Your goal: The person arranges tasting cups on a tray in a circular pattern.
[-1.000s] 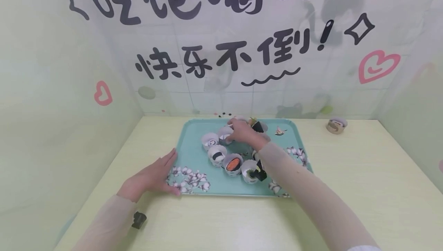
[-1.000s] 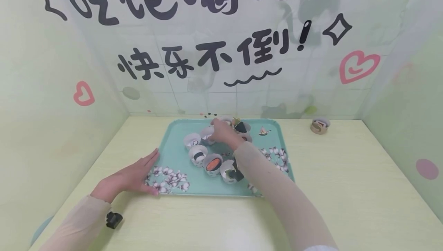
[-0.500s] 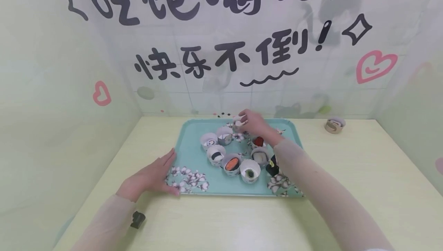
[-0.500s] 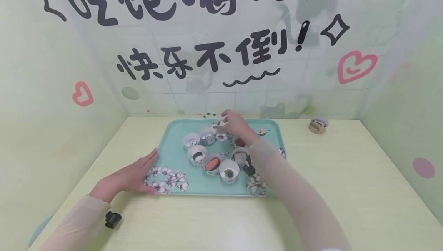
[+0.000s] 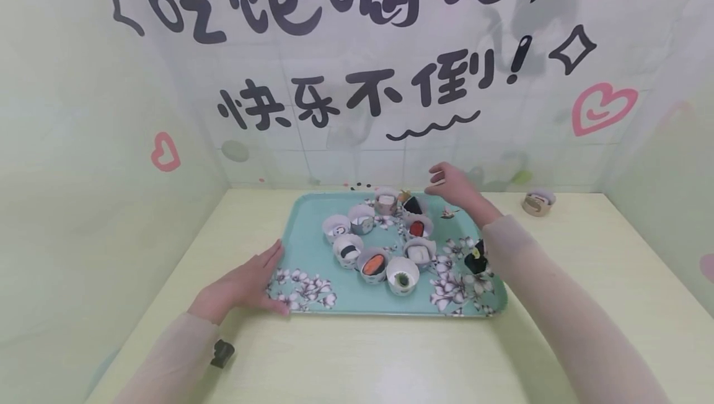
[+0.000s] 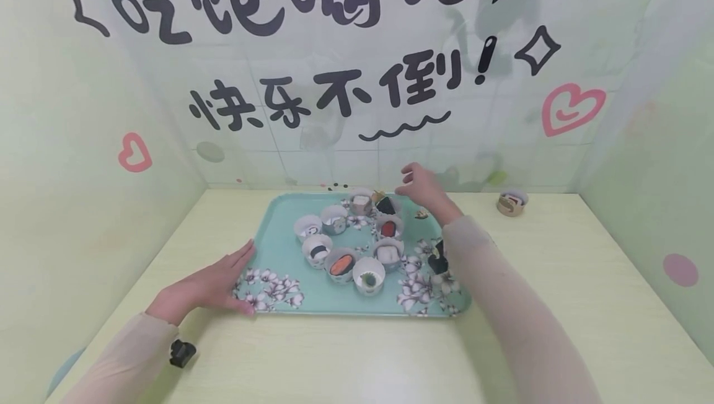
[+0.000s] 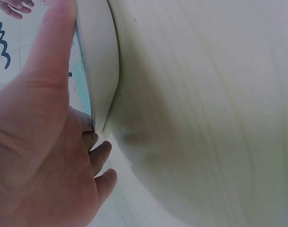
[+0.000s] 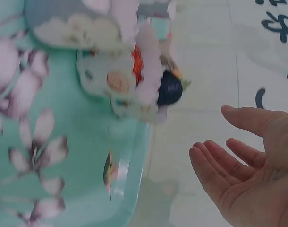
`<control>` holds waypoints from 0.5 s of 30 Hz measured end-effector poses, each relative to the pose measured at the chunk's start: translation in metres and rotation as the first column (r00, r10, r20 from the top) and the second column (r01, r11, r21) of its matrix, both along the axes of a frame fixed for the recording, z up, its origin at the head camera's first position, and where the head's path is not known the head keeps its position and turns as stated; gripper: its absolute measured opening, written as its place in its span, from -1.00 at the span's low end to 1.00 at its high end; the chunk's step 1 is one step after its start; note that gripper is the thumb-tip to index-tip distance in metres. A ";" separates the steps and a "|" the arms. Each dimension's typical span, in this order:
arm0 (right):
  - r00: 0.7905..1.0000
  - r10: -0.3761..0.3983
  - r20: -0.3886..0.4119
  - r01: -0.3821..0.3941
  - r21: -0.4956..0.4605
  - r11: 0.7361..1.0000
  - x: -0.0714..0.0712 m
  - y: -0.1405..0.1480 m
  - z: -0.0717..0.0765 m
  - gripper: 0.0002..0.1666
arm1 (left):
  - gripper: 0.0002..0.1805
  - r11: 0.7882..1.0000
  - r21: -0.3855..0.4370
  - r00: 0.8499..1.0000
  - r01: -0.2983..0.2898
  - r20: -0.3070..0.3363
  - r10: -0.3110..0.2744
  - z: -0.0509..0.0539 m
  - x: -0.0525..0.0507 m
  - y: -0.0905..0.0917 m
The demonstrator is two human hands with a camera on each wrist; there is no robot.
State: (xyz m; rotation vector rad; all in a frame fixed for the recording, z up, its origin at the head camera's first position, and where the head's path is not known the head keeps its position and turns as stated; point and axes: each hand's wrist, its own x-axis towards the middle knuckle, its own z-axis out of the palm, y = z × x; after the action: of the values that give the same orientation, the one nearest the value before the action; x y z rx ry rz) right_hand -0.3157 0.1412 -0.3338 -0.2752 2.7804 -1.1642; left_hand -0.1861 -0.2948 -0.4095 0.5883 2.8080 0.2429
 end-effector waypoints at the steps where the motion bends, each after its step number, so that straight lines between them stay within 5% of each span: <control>1: 1.000 -0.012 -0.009 0.012 0.009 1.000 0.000 0.006 0.000 -0.32 | 0.56 1.000 -0.001 1.000 -0.001 0.001 0.001 -0.001 0.000 0.000; 15: 0.982 -0.182 -0.041 0.184 0.054 0.981 0.010 0.093 -0.008 -0.22 | 0.55 1.000 -0.002 1.000 -0.009 0.005 0.009 -0.002 0.001 0.000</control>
State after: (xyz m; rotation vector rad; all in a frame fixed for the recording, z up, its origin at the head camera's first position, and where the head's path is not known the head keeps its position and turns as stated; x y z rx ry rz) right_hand -0.3054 0.2345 -0.3417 -0.0351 2.9165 -1.1241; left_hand -0.1855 -0.2944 -0.4118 0.5743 2.8066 0.2428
